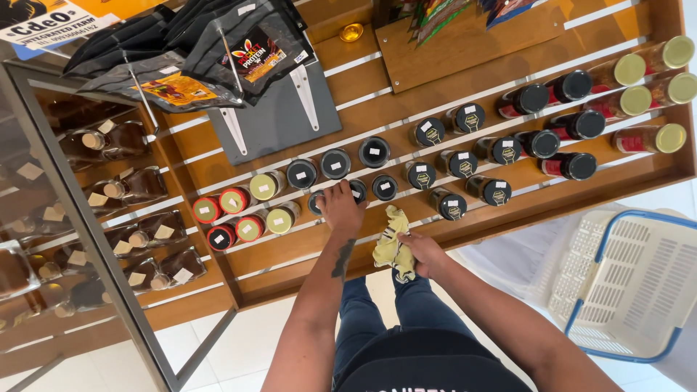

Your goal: Wiping down chili oil jars with a cloth and organizing them on a display shelf.

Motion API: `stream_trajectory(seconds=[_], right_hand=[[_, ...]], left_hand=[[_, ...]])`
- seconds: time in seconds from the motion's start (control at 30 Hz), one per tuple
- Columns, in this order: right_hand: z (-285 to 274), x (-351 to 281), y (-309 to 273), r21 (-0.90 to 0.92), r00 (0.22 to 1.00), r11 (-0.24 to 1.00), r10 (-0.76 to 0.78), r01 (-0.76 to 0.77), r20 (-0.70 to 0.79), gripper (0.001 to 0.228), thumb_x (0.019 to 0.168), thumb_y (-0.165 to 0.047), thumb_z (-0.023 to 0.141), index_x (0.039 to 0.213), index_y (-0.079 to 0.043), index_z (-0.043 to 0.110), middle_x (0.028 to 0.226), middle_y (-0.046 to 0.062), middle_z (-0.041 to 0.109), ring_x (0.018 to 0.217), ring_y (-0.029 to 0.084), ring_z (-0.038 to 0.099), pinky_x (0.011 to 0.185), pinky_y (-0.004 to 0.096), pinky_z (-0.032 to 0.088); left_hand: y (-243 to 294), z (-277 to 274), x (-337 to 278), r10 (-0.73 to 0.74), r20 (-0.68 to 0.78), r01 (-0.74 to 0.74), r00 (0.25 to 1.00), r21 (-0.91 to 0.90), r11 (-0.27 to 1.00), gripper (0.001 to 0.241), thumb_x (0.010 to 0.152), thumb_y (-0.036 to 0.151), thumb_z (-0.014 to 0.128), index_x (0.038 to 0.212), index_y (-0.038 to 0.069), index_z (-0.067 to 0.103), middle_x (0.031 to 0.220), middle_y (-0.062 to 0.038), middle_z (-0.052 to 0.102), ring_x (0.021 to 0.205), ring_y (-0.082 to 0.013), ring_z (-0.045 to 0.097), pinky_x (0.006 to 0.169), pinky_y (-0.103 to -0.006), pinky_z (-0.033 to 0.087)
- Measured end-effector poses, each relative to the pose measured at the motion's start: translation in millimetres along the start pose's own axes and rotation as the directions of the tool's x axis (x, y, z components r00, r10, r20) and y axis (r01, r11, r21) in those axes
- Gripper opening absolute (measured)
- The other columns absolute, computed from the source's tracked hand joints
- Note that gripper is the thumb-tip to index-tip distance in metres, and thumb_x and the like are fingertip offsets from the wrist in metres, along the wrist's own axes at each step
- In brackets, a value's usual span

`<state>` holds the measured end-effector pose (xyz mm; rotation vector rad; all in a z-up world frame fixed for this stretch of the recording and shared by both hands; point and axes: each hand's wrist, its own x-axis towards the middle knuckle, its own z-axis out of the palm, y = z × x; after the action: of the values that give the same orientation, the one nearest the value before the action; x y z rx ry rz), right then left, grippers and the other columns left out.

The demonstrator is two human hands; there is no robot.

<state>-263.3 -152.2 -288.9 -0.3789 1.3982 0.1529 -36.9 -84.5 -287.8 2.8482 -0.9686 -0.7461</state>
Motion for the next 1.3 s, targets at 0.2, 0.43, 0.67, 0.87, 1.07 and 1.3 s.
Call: stream_trajectory(seconds=[0.2,0.43,0.67,0.87,1.07,1.3], right_hand=[[-5,1,-4,0.011,1.000,1.000,0.003,-0.003,0.013,0.048,0.092,-0.026,0.076,0.133,-0.007,0.059,0.114,0.022,0.072,0.099,0.041,0.072,0.082,0.060,0.060],[0,-7,-17,0.076,1.000,0.997,-0.009,0.007,0.021,0.046,0.092,-0.026,0.076,0.132,-0.011,0.060,0.117,0.021,0.071,0.101,0.041,0.071,0.085,0.060,0.059],[9,-51,-40,0.136,0.991,0.983,-0.129,0.125,0.024,0.038,0.097,-0.026,0.070,0.131,-0.010,0.060,0.112,0.020,0.071,0.098,0.038,0.072,0.087,0.056,0.059],[24,-99,-54,0.074,0.962,0.959,-0.273,0.272,-0.003,0.028,0.100,-0.029,0.066,0.121,-0.011,0.064,0.103,0.015,0.074,0.088,0.030,0.073,0.079,0.045,0.061],[53,-170,-63,-0.716,0.692,0.374,-0.691,0.590,0.209,0.043,0.102,-0.045,0.052,0.135,-0.019,0.060,0.131,0.015,0.065,0.130,0.032,0.055,0.108,0.046,0.046],[106,-187,-68,-0.568,0.079,-0.403,-0.763,0.718,0.641,0.047,0.106,-0.016,0.051,0.147,0.006,0.046,0.157,0.023,0.041,0.145,0.046,0.031,0.117,0.052,0.033]], left_hand=[[11,-13,-13,0.007,-0.005,-0.007,1.000,0.072,0.997,0.086,0.086,0.051,0.075,0.148,0.009,0.035,0.148,-0.012,0.043,0.131,-0.0286,0.043,0.108,-0.0476,0.026],[57,-41,-28,0.221,0.034,-0.221,0.975,0.003,0.975,0.079,0.090,0.042,0.073,0.151,0.012,0.033,0.153,-0.009,0.039,0.136,-0.0290,0.039,0.112,-0.0512,0.026],[62,8,-5,0.272,0.017,-0.272,0.962,0.104,0.957,0.081,0.087,0.037,0.075,0.151,0.012,0.031,0.148,-0.007,0.041,0.139,-0.0248,0.030,0.107,-0.0459,0.022],[62,-3,-10,0.320,-0.052,-0.321,0.946,-0.009,0.947,0.079,0.080,0.034,0.079,0.145,0.013,0.040,0.140,-0.006,0.051,0.139,-0.0252,0.035,0.110,-0.0514,0.022],[56,-29,-34,0.362,-0.248,-0.400,0.899,-0.123,0.908,0.083,0.062,0.029,0.088,0.131,0.004,0.048,0.128,-0.017,0.057,0.130,-0.0384,0.052,0.113,-0.0528,0.041],[35,-110,-80,0.323,-0.342,-0.422,0.882,-0.274,0.864,0.075,0.061,0.018,0.071,0.131,0.001,0.050,0.117,-0.016,0.058,0.111,-0.0394,0.065,0.095,-0.0454,0.057]])
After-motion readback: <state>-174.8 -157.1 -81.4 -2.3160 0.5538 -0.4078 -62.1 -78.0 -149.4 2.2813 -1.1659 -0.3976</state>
